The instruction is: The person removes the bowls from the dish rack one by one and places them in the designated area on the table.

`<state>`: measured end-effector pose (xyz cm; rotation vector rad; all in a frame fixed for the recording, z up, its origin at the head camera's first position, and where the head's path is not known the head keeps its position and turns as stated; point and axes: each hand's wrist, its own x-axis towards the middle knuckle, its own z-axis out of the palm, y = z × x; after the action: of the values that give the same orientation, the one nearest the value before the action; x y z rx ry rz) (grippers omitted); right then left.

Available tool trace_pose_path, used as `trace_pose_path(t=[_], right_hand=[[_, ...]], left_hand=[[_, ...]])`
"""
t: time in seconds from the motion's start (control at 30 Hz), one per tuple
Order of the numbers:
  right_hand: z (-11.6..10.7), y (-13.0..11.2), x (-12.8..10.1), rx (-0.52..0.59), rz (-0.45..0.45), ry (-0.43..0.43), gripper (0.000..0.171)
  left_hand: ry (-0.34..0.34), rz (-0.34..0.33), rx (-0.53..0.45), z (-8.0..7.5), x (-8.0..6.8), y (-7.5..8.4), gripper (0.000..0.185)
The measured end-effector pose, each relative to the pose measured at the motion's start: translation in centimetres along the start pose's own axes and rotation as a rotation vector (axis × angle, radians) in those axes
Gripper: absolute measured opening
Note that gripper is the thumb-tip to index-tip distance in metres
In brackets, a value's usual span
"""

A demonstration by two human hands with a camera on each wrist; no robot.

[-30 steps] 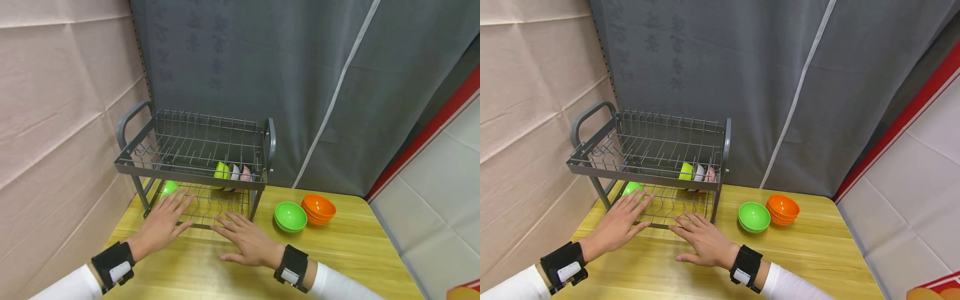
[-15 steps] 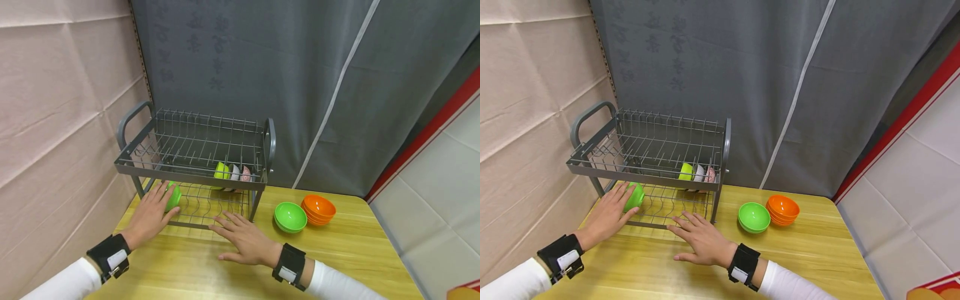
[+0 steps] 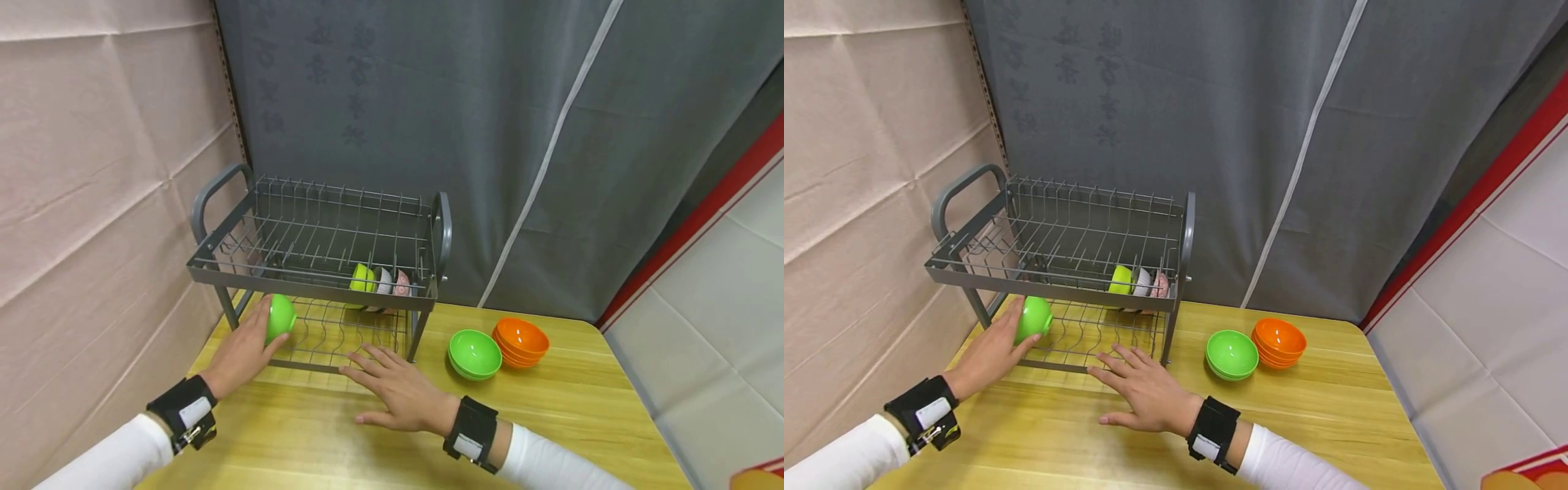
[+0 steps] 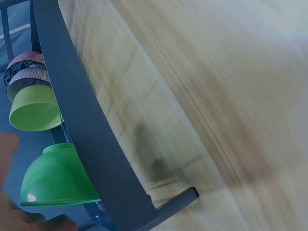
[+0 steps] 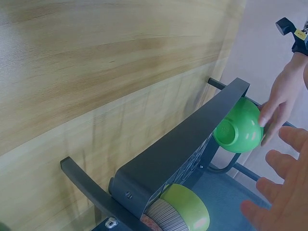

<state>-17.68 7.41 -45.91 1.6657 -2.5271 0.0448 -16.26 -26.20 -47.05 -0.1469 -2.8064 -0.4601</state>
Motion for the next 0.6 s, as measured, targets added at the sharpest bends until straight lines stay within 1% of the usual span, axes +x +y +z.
trace_pose_path(t=[0.17, 0.3, 0.37, 0.53, 0.6], right_hand=[[0.03, 0.1, -0.02, 0.0, 0.0, 0.0, 0.078], [0.08, 0.22, 0.02, -0.011, -0.003, 0.011, 0.077], [0.05, 0.22, 0.05, -0.017, -0.006, 0.014, 0.077], [-0.06, 0.2, 0.19, -0.023, -0.019, 0.026, 0.078], [-0.08, 0.25, 0.3, -0.024, -0.019, 0.029, 0.079]], left_hand=[[-0.01, -0.028, -0.056, 0.29, 0.22, -0.21, 0.092], [-0.02, -0.06, -0.12, 0.35, 0.45, -0.39, 0.09], [-0.038, -0.091, -0.167, 0.3, 0.55, -0.53, 0.087], [-0.097, -0.174, -0.277, 0.05, 0.78, -0.81, 0.07], [-0.118, -0.192, -0.303, -0.06, 0.97, -0.77, 0.064]])
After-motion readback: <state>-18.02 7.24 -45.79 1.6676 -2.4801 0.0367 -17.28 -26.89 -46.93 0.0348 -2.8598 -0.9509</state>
